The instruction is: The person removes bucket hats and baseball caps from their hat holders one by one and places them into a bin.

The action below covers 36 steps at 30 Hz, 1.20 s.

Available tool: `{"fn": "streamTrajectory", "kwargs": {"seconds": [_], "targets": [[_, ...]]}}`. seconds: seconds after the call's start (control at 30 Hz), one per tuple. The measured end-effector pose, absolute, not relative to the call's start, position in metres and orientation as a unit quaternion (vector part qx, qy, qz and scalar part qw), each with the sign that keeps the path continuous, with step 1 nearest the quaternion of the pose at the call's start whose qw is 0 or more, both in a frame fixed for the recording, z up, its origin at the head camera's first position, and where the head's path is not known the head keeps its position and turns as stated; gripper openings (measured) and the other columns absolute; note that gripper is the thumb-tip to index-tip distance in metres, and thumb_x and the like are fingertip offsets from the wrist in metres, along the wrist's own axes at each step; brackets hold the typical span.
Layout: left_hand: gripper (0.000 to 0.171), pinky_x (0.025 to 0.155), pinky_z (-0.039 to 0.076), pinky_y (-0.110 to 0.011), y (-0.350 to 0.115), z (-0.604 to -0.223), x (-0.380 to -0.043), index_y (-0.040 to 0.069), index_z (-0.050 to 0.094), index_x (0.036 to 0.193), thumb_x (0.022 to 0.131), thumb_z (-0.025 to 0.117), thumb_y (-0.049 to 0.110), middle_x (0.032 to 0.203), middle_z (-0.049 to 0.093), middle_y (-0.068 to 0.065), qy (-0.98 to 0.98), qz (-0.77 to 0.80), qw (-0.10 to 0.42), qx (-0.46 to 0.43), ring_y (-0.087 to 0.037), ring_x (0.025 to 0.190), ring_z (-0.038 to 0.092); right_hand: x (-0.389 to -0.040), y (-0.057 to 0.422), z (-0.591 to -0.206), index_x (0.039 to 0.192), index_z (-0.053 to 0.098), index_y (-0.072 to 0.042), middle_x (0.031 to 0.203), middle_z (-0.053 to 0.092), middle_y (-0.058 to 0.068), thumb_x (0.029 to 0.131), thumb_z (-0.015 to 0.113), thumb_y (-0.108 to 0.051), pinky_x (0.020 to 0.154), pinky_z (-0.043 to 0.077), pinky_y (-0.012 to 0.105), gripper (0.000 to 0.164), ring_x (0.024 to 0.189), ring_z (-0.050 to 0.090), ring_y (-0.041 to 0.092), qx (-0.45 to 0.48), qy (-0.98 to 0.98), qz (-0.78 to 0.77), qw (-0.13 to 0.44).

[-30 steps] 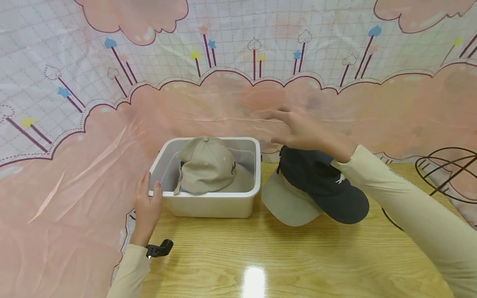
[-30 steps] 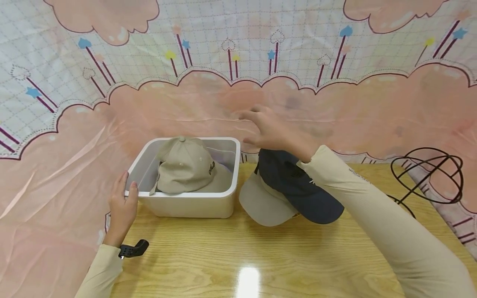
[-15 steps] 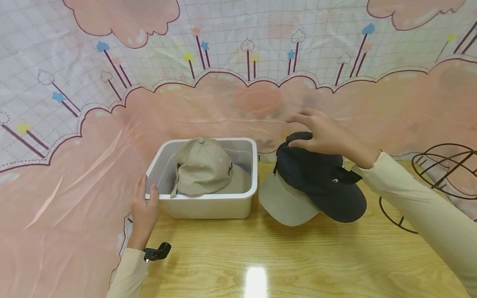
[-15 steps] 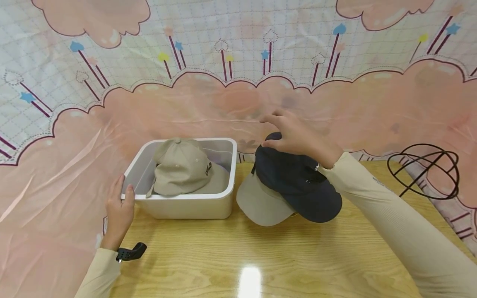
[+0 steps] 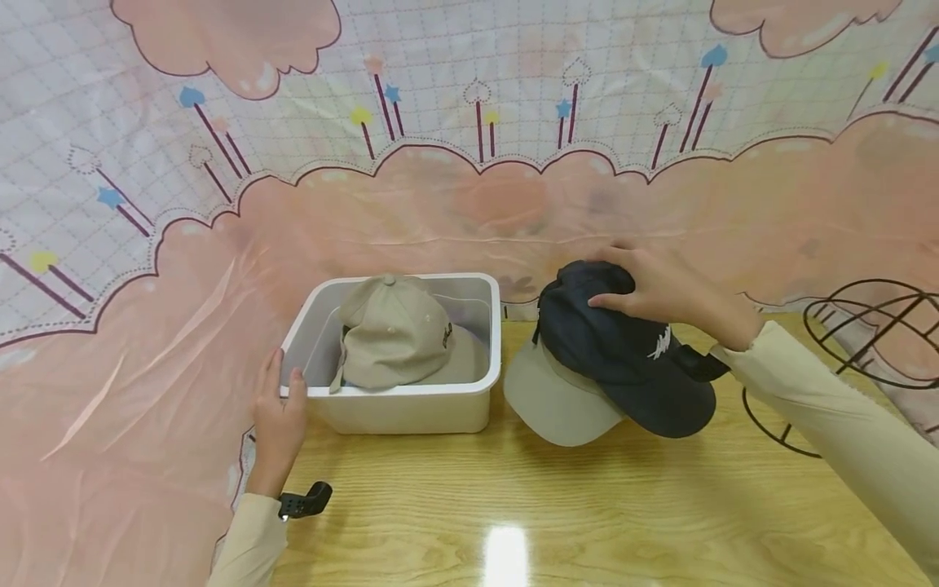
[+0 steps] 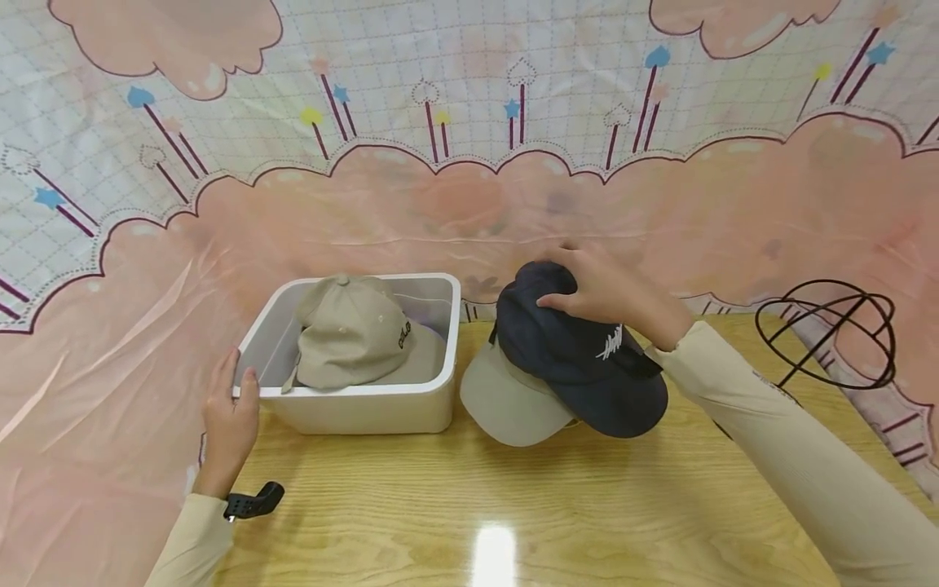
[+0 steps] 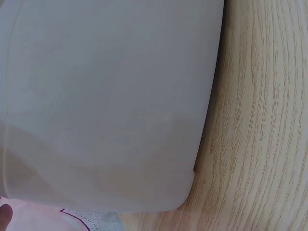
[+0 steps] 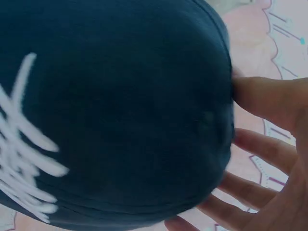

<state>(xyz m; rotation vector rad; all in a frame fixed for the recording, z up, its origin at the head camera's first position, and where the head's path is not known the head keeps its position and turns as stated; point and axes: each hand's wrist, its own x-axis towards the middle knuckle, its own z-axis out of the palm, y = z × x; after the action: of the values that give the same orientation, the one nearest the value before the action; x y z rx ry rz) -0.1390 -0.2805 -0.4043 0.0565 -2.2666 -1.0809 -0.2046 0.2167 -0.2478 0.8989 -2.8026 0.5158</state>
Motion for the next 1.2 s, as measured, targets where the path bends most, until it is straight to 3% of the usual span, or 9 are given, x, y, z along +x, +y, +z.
{"fn": "streamTrajectory", "kwargs": {"seconds": [0.47,0.63,0.77,1.0,1.2], "targets": [[0.051,0.111,0.024,-0.046,-0.28,-0.409,-0.145,-0.003,0.04,0.141,0.096,0.048,0.019,0.143,0.038,-0.022,-0.855,-0.407,0.32,0.007,-0.035,0.133,0.033,-0.198,0.219,-0.259,0.108,0.069,-0.005,0.109,0.066,0.015,0.077,0.079,-0.016,0.088,0.046,0.051,0.034,0.104,0.059,0.034,0.285,-0.928,0.199,0.132],[0.051,0.111,0.023,-0.045,-0.28,-0.409,-0.143,-0.003,0.04,0.141,0.096,0.047,0.02,0.143,0.037,-0.023,-0.857,-0.403,0.32,0.011,-0.036,0.133,0.032,-0.196,0.218,-0.262,0.102,0.072,-0.006,0.1,0.069,0.014,0.075,0.079,-0.007,0.071,0.051,0.044,0.027,0.088,0.065,0.031,0.294,-0.917,0.192,0.188],[0.05,0.11,0.024,-0.046,-0.281,-0.407,-0.142,-0.005,0.042,0.139,0.095,0.048,0.017,0.141,0.039,-0.024,-0.855,-0.397,0.335,0.012,-0.037,0.132,0.034,-0.195,0.217,-0.265,0.099,0.074,-0.006,0.097,0.07,0.014,0.076,0.077,-0.002,0.06,0.044,0.038,0.023,0.08,0.065,0.029,0.299,-0.908,0.198,0.216],[0.05,0.11,0.025,-0.048,-0.281,-0.406,-0.141,-0.005,0.042,0.139,0.094,0.049,0.017,0.141,0.04,-0.024,-0.855,-0.396,0.335,0.01,-0.038,0.131,0.035,-0.199,0.218,-0.264,0.091,0.076,-0.004,0.09,0.072,0.013,0.075,0.074,0.004,0.061,0.047,0.04,0.018,0.078,0.065,0.029,0.315,-0.893,0.205,0.248],[0.05,0.11,0.024,-0.048,-0.282,-0.407,-0.142,-0.004,0.042,0.139,0.095,0.049,0.017,0.141,0.039,-0.025,-0.856,-0.396,0.333,0.008,-0.039,0.131,0.034,-0.201,0.22,-0.253,0.09,0.076,-0.006,0.089,0.072,0.011,0.077,0.073,0.004,0.072,0.051,0.044,0.017,0.085,0.066,0.029,0.296,-0.898,0.213,0.246]]}}
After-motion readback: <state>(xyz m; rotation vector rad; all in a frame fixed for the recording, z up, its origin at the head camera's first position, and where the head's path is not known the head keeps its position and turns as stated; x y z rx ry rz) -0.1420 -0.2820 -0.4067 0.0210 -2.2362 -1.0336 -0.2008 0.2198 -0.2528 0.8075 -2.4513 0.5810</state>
